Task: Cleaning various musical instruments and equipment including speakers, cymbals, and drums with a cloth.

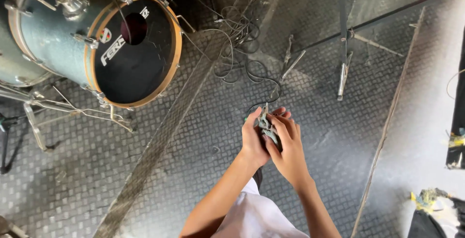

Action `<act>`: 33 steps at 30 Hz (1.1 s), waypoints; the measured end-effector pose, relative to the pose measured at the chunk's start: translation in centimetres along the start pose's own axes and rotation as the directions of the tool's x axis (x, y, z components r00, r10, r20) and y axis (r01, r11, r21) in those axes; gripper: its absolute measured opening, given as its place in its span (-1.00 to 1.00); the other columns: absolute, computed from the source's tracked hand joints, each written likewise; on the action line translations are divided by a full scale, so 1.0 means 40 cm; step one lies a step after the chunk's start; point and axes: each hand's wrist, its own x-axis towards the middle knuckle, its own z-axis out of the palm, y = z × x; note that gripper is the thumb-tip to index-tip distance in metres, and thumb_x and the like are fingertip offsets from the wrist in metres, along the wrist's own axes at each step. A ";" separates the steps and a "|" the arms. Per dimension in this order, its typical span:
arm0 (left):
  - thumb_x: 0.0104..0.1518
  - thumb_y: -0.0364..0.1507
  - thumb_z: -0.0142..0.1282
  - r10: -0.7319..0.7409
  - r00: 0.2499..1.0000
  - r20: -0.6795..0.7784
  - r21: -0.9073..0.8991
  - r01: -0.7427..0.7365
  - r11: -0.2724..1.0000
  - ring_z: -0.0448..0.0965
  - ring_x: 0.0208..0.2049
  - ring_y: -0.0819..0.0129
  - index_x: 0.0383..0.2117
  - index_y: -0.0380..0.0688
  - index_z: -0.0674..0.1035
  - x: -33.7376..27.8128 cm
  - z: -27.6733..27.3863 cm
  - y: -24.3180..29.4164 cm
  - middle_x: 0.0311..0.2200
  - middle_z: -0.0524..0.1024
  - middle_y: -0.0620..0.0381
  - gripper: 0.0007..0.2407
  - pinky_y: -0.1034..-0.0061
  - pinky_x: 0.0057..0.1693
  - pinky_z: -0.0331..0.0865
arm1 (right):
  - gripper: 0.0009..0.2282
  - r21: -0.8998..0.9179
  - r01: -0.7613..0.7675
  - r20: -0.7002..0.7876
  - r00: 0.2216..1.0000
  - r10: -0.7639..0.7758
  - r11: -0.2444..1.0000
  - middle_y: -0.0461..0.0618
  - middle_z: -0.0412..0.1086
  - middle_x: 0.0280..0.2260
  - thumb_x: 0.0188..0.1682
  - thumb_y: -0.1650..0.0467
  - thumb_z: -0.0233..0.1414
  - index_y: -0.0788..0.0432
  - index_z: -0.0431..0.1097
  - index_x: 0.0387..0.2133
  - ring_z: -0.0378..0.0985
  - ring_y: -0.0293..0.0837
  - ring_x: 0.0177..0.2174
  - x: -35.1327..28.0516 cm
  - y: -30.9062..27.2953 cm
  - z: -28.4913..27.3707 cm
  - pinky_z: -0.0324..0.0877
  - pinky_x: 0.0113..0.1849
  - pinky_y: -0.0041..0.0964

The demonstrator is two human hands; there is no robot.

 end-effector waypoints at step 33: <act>0.27 -0.20 -0.06 0.755 0.602 -0.259 0.045 -0.773 0.632 0.47 0.07 0.30 0.15 0.08 0.42 0.701 0.283 0.229 0.02 0.48 0.25 -0.65 0.30 0.18 0.35 | -0.59 0.403 0.325 0.369 0.798 -0.477 0.856 0.25 0.19 0.14 0.12 0.33 0.05 0.29 0.23 0.18 0.17 0.22 0.12 0.938 0.531 0.027 0.12 0.12 0.08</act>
